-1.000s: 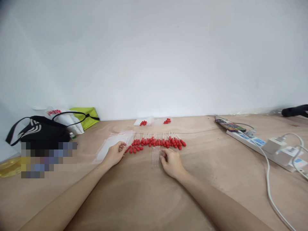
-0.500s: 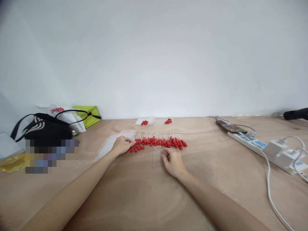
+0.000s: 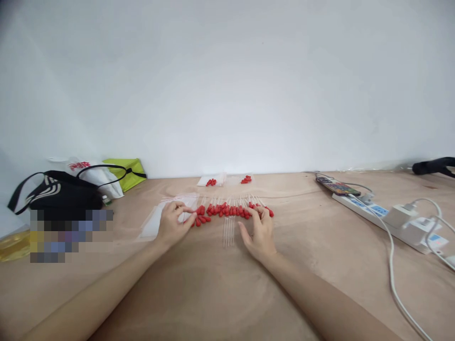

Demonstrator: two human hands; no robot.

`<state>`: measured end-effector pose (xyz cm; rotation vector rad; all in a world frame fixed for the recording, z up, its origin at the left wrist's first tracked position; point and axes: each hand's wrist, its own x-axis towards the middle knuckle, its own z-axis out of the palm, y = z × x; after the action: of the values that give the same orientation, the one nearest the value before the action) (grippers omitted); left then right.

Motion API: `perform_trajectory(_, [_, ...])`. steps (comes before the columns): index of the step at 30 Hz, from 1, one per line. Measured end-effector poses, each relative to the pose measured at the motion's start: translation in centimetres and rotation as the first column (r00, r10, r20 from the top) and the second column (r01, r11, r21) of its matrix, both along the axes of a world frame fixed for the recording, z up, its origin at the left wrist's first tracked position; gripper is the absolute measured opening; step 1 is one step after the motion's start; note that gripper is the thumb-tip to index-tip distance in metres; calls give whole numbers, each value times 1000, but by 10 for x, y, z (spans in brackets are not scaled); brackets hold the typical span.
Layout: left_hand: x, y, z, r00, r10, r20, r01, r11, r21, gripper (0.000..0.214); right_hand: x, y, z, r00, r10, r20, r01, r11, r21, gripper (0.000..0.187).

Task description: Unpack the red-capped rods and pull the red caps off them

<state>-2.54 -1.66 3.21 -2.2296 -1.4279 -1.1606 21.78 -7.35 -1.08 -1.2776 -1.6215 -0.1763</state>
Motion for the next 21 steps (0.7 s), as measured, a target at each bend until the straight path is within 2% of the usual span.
perform_trajectory(3, [13,-20,-11,970,-211,-116,211,977,-17,12,2,-2,3,984,32,177,-41,998,51,45])
perform_trajectory(6, [25,-29,-20,921,-336,-198,332,942,-54,13,1,-6,5,926,131,354,-146,989,18,35])
perform_trajectory(9, [31,-30,-26,907,-366,-208,362,930,-60,15,-3,-8,6,881,199,429,-200,979,-43,23])
perform_trajectory(13, [31,-29,-27,907,-383,-176,376,924,-72,15,-6,-6,5,852,246,463,-226,969,-99,23])
perform_trajectory(17, [32,-31,-23,876,-439,-199,425,898,-112,18,-7,-5,4,843,230,486,-231,971,-60,25])
perform_trajectory(21, [35,-32,-20,805,-537,-251,518,843,-143,19,-9,-6,4,819,251,516,-273,961,-34,26])
